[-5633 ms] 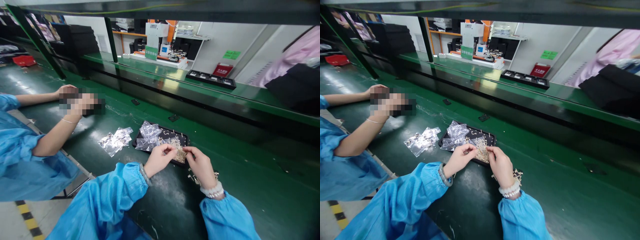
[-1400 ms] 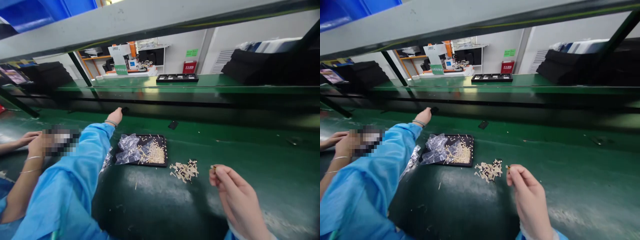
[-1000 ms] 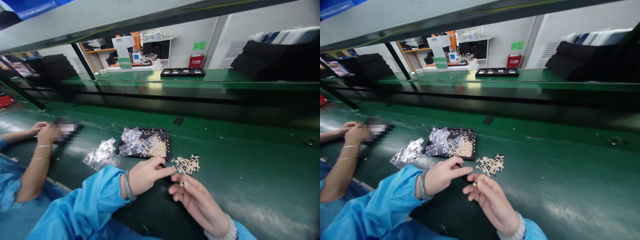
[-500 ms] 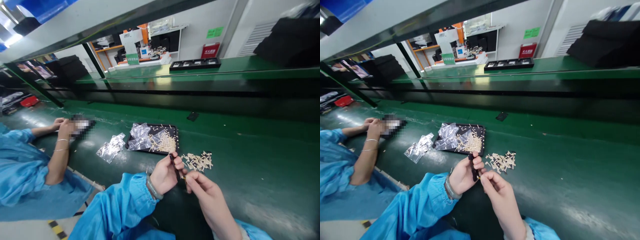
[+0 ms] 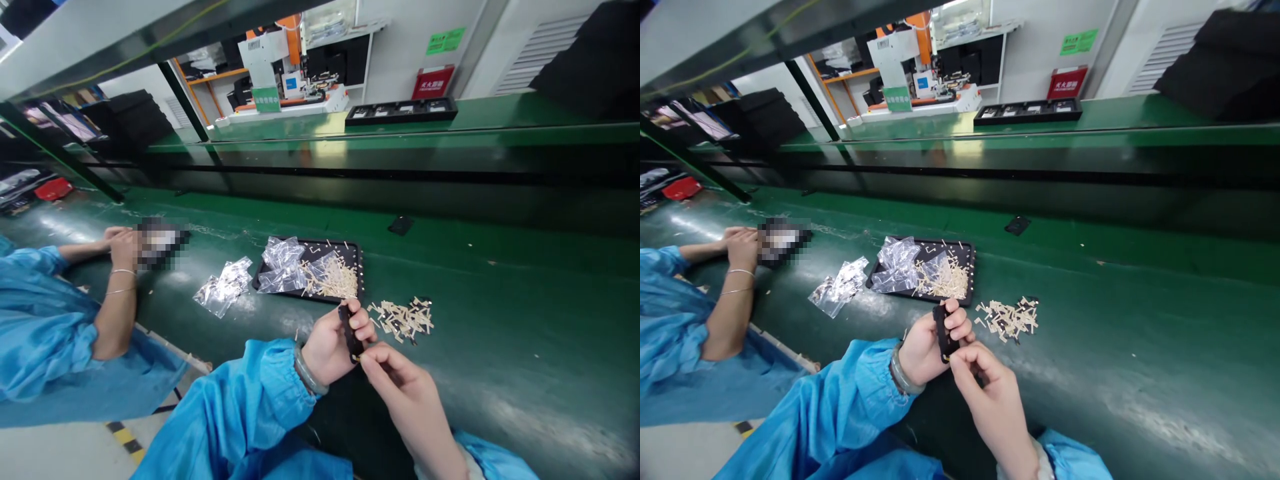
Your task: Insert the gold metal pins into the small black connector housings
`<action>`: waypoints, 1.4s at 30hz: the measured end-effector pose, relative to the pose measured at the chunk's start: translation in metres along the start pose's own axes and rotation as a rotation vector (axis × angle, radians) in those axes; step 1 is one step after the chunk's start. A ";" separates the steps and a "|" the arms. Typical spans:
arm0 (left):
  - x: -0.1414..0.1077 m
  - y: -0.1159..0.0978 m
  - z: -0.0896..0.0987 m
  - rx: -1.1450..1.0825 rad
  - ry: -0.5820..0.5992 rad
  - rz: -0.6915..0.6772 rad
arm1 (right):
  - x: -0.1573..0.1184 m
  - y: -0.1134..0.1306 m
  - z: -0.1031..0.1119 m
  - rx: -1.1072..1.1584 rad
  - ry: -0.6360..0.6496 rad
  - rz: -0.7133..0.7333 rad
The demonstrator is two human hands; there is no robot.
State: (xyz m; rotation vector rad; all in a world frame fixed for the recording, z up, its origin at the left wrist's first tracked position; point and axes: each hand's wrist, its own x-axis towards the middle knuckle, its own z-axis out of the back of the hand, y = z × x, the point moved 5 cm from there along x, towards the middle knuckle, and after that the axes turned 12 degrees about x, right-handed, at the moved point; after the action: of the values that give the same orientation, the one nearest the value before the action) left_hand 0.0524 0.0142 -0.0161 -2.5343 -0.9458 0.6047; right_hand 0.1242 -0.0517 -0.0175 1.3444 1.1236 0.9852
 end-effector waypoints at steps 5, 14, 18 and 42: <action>-0.001 0.000 0.001 0.041 -0.038 -0.009 | 0.000 0.003 0.000 -0.016 -0.025 0.037; -0.002 -0.002 -0.001 0.034 -0.018 -0.035 | 0.001 0.001 0.001 -0.022 -0.019 0.013; -0.002 -0.001 0.000 0.044 -0.035 -0.037 | 0.001 0.002 0.001 -0.014 -0.024 0.018; -0.006 -0.008 0.002 0.387 -0.162 -0.229 | 0.002 0.010 0.002 -0.040 0.003 0.051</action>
State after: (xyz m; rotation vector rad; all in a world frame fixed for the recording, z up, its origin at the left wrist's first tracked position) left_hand 0.0431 0.0163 -0.0125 -2.0291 -1.0401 0.8402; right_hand 0.1277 -0.0501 -0.0076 1.3455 1.0713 1.0415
